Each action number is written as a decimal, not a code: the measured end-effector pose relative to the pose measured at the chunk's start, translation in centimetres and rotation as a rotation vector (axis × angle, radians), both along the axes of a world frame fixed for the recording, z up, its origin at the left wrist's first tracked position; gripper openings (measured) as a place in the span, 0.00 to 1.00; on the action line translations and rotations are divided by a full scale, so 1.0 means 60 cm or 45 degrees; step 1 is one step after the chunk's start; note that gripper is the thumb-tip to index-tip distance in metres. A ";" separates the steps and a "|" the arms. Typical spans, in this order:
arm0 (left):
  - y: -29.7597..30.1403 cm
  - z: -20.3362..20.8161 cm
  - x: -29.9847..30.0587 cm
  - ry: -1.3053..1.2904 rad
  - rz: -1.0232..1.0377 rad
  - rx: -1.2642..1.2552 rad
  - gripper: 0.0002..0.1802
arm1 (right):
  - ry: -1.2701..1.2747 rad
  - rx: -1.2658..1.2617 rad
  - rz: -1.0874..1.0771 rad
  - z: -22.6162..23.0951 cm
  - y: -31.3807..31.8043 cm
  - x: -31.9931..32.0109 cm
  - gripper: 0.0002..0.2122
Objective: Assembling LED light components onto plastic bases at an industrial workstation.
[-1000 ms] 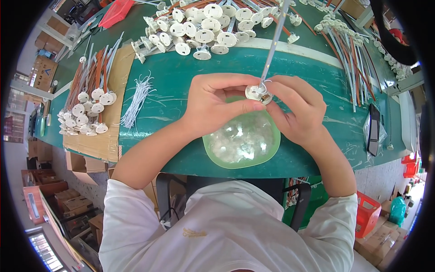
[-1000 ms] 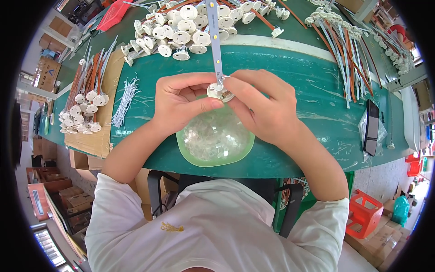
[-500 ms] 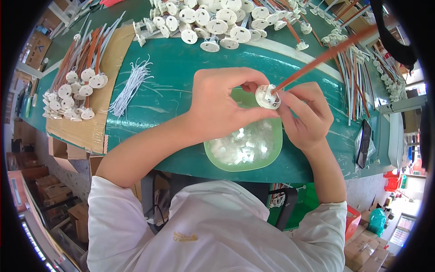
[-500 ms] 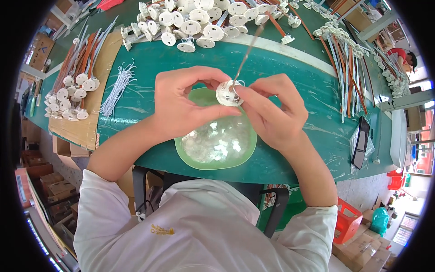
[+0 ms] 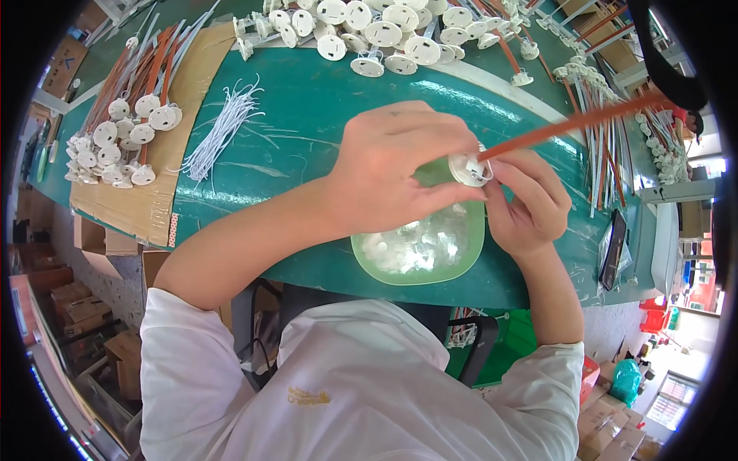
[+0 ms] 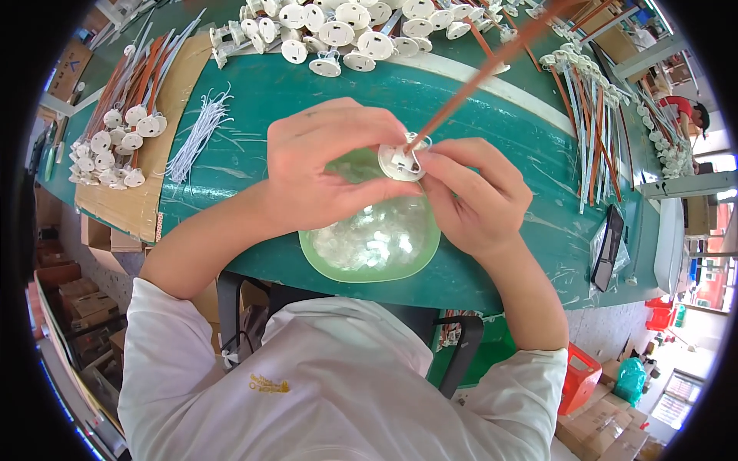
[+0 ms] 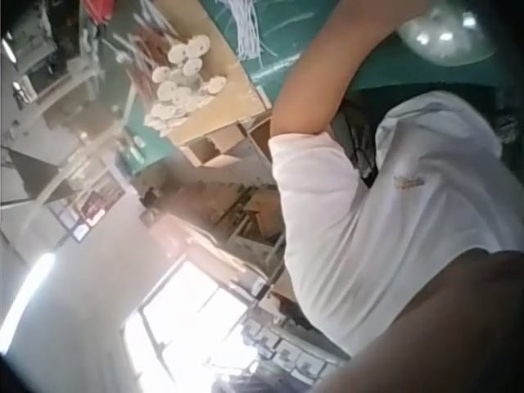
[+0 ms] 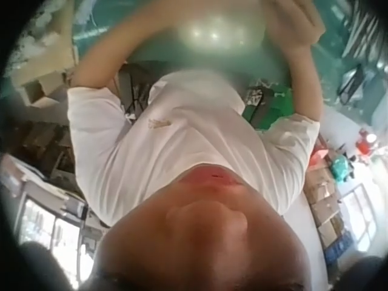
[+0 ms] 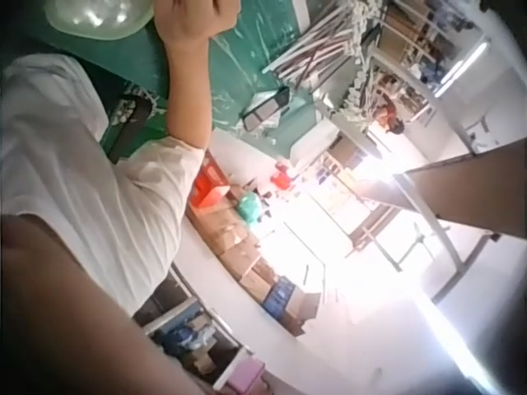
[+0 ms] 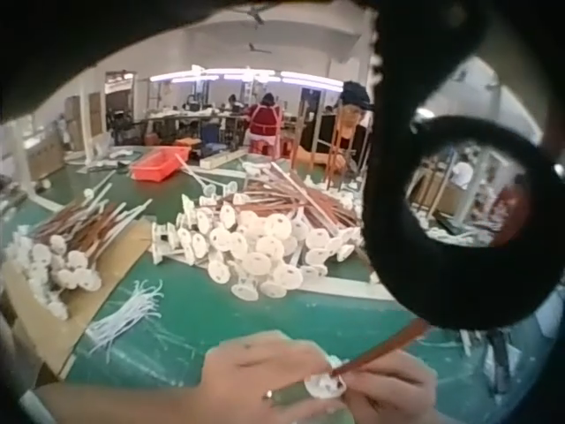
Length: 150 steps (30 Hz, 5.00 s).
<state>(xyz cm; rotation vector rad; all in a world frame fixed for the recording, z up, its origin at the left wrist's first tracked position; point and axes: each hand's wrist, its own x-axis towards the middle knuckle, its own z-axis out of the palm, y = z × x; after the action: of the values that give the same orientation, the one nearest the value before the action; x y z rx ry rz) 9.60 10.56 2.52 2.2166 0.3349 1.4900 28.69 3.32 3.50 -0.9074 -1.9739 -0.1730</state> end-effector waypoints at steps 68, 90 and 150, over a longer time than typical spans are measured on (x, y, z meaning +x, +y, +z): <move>0.014 -0.002 0.005 -0.118 -0.105 -0.572 0.14 | 0.087 -0.998 0.544 0.008 -0.027 -0.021 0.07; 0.004 0.012 -0.012 -0.259 -0.727 -0.941 0.33 | 1.013 -0.760 0.424 0.038 -0.042 -0.010 0.07; -0.012 -0.002 -0.003 -0.326 -0.853 -1.469 0.26 | 0.211 0.020 -0.049 -0.001 -0.015 -0.019 0.06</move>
<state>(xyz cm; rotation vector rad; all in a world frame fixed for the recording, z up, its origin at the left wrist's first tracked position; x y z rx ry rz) 9.44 9.83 2.43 1.0347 0.2316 0.8223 27.57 2.44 3.45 -0.9200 -1.8011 -0.1310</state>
